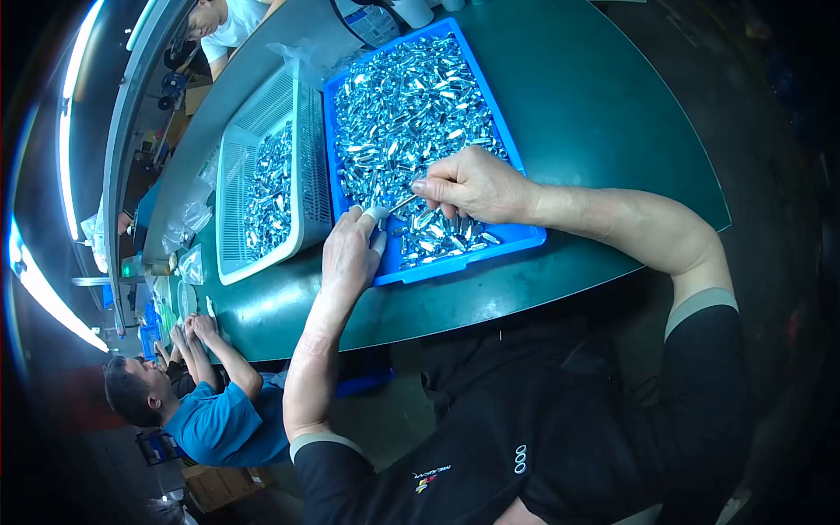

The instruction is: Sorting and inspecting small metal components on a workbench in a factory.

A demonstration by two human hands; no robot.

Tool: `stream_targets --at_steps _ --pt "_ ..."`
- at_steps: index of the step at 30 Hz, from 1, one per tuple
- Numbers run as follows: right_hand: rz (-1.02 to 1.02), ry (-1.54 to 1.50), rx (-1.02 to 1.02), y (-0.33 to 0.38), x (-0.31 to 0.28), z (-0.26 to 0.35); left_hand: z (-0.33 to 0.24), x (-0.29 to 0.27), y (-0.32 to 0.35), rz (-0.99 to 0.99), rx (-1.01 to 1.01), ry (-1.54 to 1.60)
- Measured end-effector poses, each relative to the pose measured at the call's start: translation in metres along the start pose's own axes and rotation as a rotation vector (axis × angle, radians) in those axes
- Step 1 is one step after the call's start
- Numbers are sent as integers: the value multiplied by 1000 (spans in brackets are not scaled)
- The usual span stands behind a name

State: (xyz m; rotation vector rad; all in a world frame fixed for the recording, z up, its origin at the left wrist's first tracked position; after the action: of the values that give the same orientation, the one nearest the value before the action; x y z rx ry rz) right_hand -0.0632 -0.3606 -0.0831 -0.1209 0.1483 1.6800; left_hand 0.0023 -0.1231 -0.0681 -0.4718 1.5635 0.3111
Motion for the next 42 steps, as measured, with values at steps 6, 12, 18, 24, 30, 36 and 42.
stream_targets --at_steps 6,12,18,24,30,36,42 --pt "-5 33 -22 3 0 3 -2 3 2 -162 -2 84" --pt "-7 97 -22 3 1 -1 -2 3 2 -119 -3 42" --pt "-30 154 -25 2 0 -2 -23 -13 -1 -345 73 268" --pt "-96 120 -61 2 0 -2 -28 -18 -3 -367 113 306" --pt "-9 145 -57 4 1 1 -42 -24 -11 -370 187 227" --pt "119 214 -8 4 4 -1 -48 -23 -19 -371 266 211" --pt "129 173 -33 1 6 -5 -48 -25 -16 -386 299 189"
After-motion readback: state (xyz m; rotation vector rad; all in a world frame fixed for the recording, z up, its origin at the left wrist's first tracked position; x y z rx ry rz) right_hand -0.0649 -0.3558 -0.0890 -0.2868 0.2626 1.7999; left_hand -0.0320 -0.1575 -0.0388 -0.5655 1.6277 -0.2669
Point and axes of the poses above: each hand's wrist, its own y-axis away from the middle knuckle, its own x-axis out of the palm, z = x × y, the point moved 2 cm from there along -y, towards the middle knuckle, and after that the axes turned 13 degrees about x, right-handed, at the moved point
